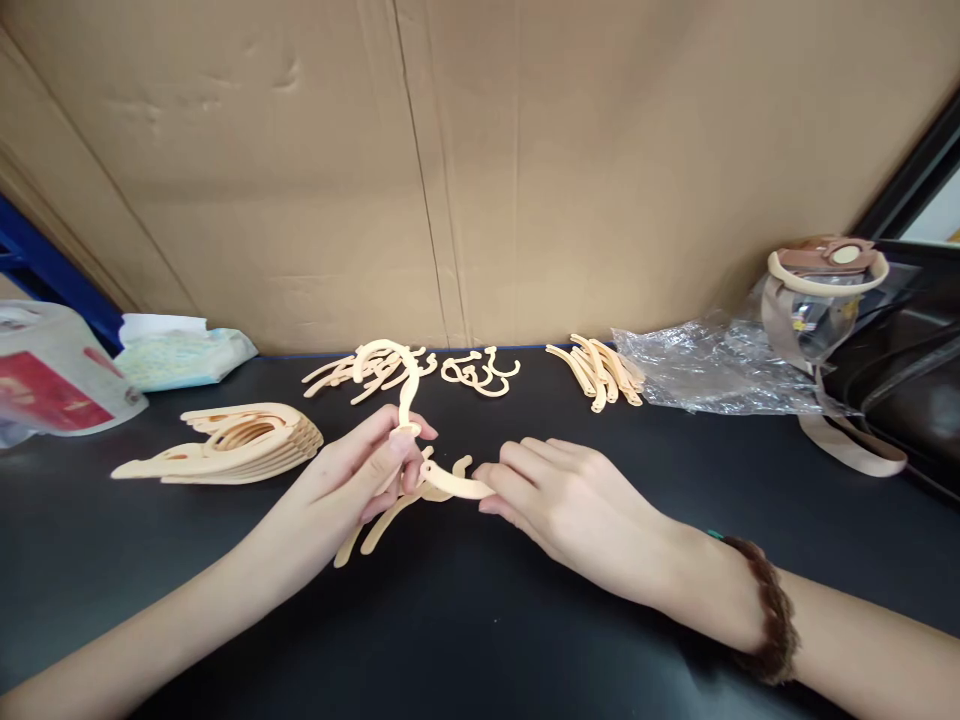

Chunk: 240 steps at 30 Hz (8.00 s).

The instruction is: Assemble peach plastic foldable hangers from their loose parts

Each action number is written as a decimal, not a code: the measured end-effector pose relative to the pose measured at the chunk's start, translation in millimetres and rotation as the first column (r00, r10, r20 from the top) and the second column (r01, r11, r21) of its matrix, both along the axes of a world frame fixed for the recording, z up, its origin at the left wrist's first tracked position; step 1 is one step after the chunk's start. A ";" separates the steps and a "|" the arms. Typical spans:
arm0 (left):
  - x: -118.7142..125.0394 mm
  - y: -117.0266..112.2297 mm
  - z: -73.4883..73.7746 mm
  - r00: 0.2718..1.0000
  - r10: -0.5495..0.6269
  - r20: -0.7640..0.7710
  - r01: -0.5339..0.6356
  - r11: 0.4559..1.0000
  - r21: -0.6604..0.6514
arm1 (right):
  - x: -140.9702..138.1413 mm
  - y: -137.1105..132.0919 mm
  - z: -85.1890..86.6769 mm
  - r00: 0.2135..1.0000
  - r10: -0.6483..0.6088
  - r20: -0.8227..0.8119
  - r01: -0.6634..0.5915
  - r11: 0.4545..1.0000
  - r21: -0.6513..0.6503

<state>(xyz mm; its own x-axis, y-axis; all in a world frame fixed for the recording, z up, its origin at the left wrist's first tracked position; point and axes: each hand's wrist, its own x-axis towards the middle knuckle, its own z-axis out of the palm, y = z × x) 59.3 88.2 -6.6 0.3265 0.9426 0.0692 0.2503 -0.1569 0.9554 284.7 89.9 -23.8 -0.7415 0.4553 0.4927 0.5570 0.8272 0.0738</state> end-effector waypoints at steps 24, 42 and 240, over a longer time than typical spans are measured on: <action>-11.0 3.3 17.9 0.905 -0.410 -0.116 0.355 0.876 -0.326 | 9.5 8.0 4.8 0.995 0.003 -0.095 -0.002 1.000 0.016; -6.0 1.1 14.3 0.930 -0.356 -0.093 0.329 0.918 -0.223 | 12.3 10.1 4.1 0.995 0.048 -0.082 -0.057 0.992 -0.113; -8.6 4.4 -1.3 0.693 0.167 -0.702 0.200 0.890 0.409 | 9.3 9.9 -4.2 1.000 0.023 -0.008 -0.021 0.986 0.165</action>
